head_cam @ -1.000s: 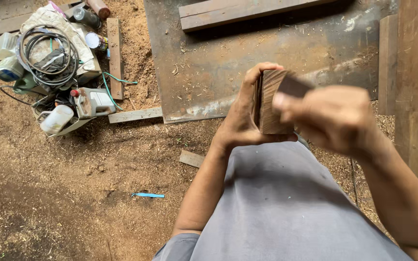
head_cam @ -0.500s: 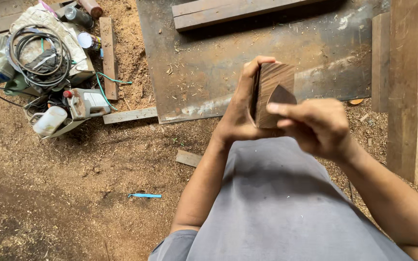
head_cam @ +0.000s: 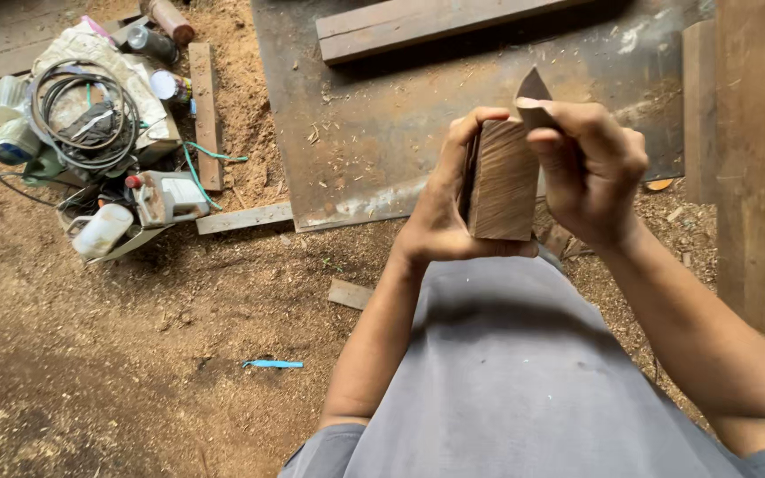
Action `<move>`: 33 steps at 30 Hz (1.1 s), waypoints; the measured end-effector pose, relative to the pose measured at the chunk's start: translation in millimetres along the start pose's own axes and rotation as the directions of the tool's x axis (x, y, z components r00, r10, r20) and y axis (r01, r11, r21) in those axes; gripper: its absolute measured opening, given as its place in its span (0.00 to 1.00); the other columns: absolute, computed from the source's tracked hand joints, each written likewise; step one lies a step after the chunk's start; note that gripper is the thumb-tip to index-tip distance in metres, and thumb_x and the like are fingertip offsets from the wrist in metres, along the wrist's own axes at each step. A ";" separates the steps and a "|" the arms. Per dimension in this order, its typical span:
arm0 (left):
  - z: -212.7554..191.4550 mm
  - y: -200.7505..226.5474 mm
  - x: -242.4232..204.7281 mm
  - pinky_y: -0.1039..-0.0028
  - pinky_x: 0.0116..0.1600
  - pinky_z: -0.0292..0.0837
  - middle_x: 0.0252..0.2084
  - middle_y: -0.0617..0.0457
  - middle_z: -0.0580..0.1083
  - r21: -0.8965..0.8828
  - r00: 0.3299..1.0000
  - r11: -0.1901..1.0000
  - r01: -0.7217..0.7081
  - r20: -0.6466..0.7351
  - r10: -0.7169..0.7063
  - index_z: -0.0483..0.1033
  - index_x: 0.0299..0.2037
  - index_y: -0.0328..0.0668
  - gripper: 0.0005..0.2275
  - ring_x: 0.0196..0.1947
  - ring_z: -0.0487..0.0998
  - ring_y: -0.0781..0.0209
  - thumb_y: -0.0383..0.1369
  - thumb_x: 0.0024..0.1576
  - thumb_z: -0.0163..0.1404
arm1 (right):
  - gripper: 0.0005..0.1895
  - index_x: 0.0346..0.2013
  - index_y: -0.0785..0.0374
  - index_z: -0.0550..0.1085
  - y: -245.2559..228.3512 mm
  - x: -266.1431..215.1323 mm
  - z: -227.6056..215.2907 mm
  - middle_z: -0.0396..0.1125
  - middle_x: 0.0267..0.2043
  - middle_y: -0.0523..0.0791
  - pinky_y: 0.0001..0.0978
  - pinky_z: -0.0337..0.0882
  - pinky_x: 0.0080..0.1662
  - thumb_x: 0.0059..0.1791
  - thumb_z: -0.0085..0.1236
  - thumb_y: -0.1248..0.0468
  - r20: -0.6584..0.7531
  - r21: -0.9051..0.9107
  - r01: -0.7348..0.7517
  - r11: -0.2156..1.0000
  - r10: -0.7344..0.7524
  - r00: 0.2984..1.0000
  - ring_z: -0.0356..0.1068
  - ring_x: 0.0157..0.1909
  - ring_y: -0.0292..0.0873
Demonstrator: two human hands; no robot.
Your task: The person sands the surfaces and edges of a wooden block and a longer wooden plank by hand using a piece of sandpaper.
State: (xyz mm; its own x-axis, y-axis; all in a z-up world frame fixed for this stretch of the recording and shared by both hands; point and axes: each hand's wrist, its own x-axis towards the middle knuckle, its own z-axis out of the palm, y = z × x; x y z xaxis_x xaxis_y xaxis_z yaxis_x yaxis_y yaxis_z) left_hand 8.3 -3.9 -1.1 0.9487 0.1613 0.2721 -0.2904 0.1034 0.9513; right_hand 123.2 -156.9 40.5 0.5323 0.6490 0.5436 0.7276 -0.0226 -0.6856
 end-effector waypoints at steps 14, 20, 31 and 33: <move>-3.1 2.0 -1.7 0.65 0.79 0.58 0.71 0.52 0.57 0.025 1.000 0.999 -0.022 -0.016 0.023 0.49 0.77 0.50 0.54 0.73 0.60 0.58 0.35 0.41 0.74 | 0.10 0.52 0.63 0.76 -31.7 -8.4 -7.0 0.68 0.28 0.40 0.32 0.67 0.30 0.55 0.56 0.70 0.143 0.039 0.148 0.988 -0.153 0.978 0.69 0.26 0.38; -11.2 9.3 -0.4 0.61 0.83 0.50 0.78 0.52 0.51 -0.084 0.993 0.996 0.036 0.117 -0.026 0.44 0.79 0.52 0.58 0.77 0.53 0.57 0.36 0.43 0.77 | 0.09 0.56 0.63 0.74 -17.1 -13.7 -5.0 0.68 0.30 0.41 0.29 0.67 0.30 0.60 0.55 0.69 0.022 -0.023 0.006 1.000 -0.005 1.000 0.68 0.27 0.36; -8.5 43.2 -21.9 0.62 0.81 0.54 0.79 0.48 0.56 0.131 0.990 0.991 -0.040 -0.131 0.057 0.57 0.75 0.49 0.40 0.77 0.56 0.54 0.28 0.48 0.59 | 0.04 0.45 0.64 0.71 -12.6 -23.5 -14.2 0.75 0.43 0.44 0.27 0.75 0.31 0.58 0.53 0.66 -0.183 -0.055 -0.267 0.962 0.253 0.950 0.73 0.33 0.33; 1.3 41.4 -25.5 0.64 0.79 0.60 0.76 0.47 0.60 0.106 0.980 0.994 -0.038 -0.192 0.058 0.60 0.73 0.47 0.36 0.76 0.61 0.54 0.27 0.51 0.58 | 0.02 0.46 0.63 0.73 -4.1 -22.4 -17.9 0.73 0.43 0.45 0.29 0.70 0.42 0.61 0.56 0.67 -0.116 0.025 -0.264 0.964 0.265 0.957 0.68 0.41 0.35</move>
State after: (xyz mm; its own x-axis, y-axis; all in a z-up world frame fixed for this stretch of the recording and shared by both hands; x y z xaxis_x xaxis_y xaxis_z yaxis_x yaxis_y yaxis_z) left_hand -27.7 -5.0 31.5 0.8886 0.3521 0.2940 -0.3113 -0.0078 0.9503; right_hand 116.0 -184.9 39.9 0.7527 0.5269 0.3947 0.5502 -0.1741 -0.8167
